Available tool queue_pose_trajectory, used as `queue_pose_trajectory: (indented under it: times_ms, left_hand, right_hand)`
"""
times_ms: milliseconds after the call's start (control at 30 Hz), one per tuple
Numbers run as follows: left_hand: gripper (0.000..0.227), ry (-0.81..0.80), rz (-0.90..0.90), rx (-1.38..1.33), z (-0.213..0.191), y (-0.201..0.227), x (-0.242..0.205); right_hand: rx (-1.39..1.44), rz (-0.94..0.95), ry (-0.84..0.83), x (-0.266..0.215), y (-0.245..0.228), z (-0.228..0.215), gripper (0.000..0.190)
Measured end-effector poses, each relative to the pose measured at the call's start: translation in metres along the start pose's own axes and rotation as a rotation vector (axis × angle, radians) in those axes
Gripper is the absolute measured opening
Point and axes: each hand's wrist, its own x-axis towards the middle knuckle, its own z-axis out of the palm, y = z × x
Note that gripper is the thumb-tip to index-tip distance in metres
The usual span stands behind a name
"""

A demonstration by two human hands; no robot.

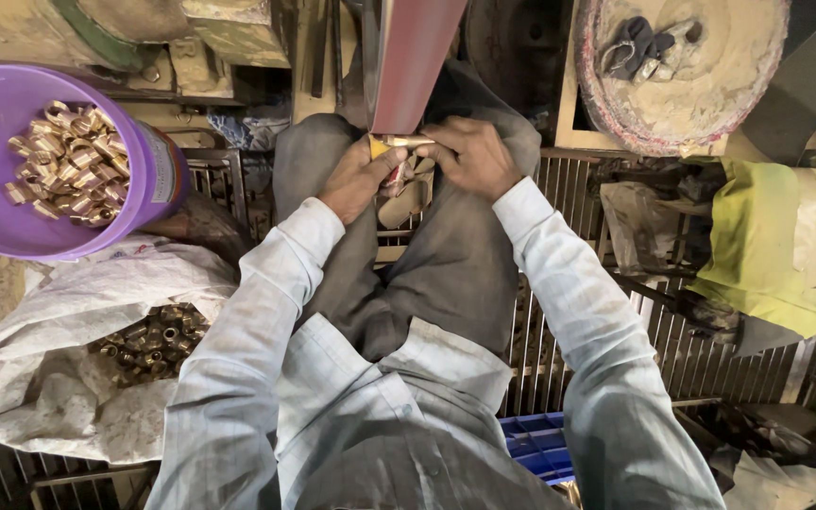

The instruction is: The person repeatedly picks small brass-colored metal parts from a white sack, presses them against a vertical belt sander to smooth their surfaces, and then places the finished parts into a purple bucket. The process is repeated continuously throughout the clip.

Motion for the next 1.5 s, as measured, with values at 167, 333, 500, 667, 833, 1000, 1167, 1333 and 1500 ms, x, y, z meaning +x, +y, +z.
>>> queue_pose_trajectory:
  times_ms: [167, 333, 500, 667, 833, 1000, 1167, 1333, 1500]
  left_hand:
    - [0.025, -0.003, 0.024, 0.024, -0.001, -0.001, 0.0]
    - [0.025, 0.029, -0.007, 0.022, -0.001, -0.002, 0.003]
    - [0.026, 0.034, -0.021, 0.009, -0.001, -0.001, 0.002]
    - [0.025, 0.045, -0.032, 0.007, 0.0, -0.003, 0.003]
    - [0.027, -0.031, 0.03, -0.031, -0.001, -0.003, 0.002]
    - [0.03, -0.023, 0.006, 0.104, -0.008, -0.005, -0.008]
    - [0.029, -0.112, 0.129, 0.127, -0.006, -0.01, -0.011]
    - [0.025, -0.092, 0.134, 0.102, -0.003, -0.009, -0.007]
    - [0.022, -0.076, 0.061, -0.017, -0.003, -0.007, -0.001]
  right_hand:
    - [0.112, 0.114, -0.095, 0.009, -0.001, -0.006, 0.025]
    - [0.226, 0.228, -0.17, 0.017, -0.003, -0.011, 0.024]
    - [0.37, 0.364, -0.292, 0.019, 0.008, -0.008, 0.03]
    - [0.546, 0.553, -0.389, 0.021, 0.026, -0.001, 0.036]
    - [1.096, 0.894, -0.546, 0.026, 0.034, -0.01, 0.039]
    - [0.51, 0.458, -0.347, 0.004, 0.001, -0.016, 0.029]
    - [0.01, -0.056, 0.065, -0.016, -0.037, -0.01, 0.031]
    - [-0.258, -0.147, 0.183, -0.014, -0.044, -0.008, 0.026]
    - [-0.344, -0.167, 0.222, -0.01, -0.04, -0.003, 0.028]
